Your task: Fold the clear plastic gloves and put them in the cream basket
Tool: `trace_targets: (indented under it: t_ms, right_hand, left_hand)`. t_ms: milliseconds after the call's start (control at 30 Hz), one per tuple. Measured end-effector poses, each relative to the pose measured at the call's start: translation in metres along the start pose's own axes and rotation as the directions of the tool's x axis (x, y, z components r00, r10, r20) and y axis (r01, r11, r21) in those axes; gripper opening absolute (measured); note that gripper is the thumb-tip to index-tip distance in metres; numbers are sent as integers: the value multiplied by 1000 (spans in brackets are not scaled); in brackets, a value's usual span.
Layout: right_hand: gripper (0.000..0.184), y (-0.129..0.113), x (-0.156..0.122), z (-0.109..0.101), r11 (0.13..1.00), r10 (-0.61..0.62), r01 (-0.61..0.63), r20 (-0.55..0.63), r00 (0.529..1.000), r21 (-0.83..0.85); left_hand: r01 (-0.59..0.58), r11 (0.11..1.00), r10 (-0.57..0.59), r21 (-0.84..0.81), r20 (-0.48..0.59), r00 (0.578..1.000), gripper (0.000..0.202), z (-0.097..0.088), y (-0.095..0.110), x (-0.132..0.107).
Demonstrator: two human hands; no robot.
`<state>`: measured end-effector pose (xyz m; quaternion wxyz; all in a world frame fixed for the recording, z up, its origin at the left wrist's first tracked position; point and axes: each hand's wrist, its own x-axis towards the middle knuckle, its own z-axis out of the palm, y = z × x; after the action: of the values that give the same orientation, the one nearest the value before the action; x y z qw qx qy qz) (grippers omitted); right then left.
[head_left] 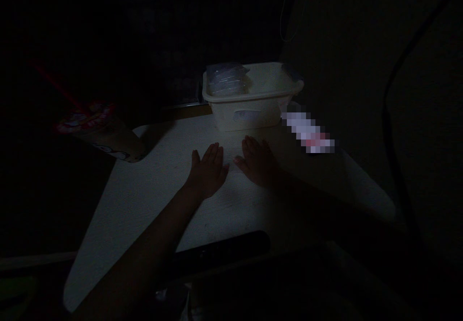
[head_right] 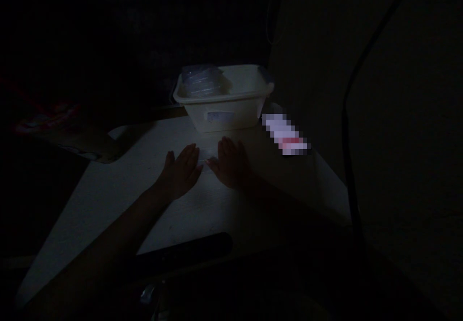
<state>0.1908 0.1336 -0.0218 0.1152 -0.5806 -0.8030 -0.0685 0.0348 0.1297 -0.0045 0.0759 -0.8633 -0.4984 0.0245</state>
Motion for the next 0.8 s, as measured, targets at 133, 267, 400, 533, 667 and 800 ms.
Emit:
trace_targets:
  t_ms: [133,267,400,533,667,800]
  right_hand:
    - [58,6,-3,1,1000,10,-10,-8,1000,-13]
    - [58,10,-7,0,999,27,-28,-18,999,-32]
    - [58,14,-11,-1,998,50,-51,-27,998,-43]
    - [58,26,-15,-1,996,75,-75,-4,997,-50]
    - [53,34,-17,-4,991,125,-125,0,992,-45]
    - [50,16,-6,-11,999,48,-49,-77,996,-13]
  left_hand:
    - [2,1000,-2,-8,-2,1000,50,0,0,0]
    - [-3,1000,3,-5,-1,1000,50,-1,1,0]
    - [1,1000,-1,1,11,1000,50,0,1,0]
    - [-1,1000,1,0,-8,1000,51,2,0,0]
    - [2,1000,-2,-9,-1,1000,51,2,-1,0]
    - [8,1000,-8,-18,5,1000,50,1,0,1]
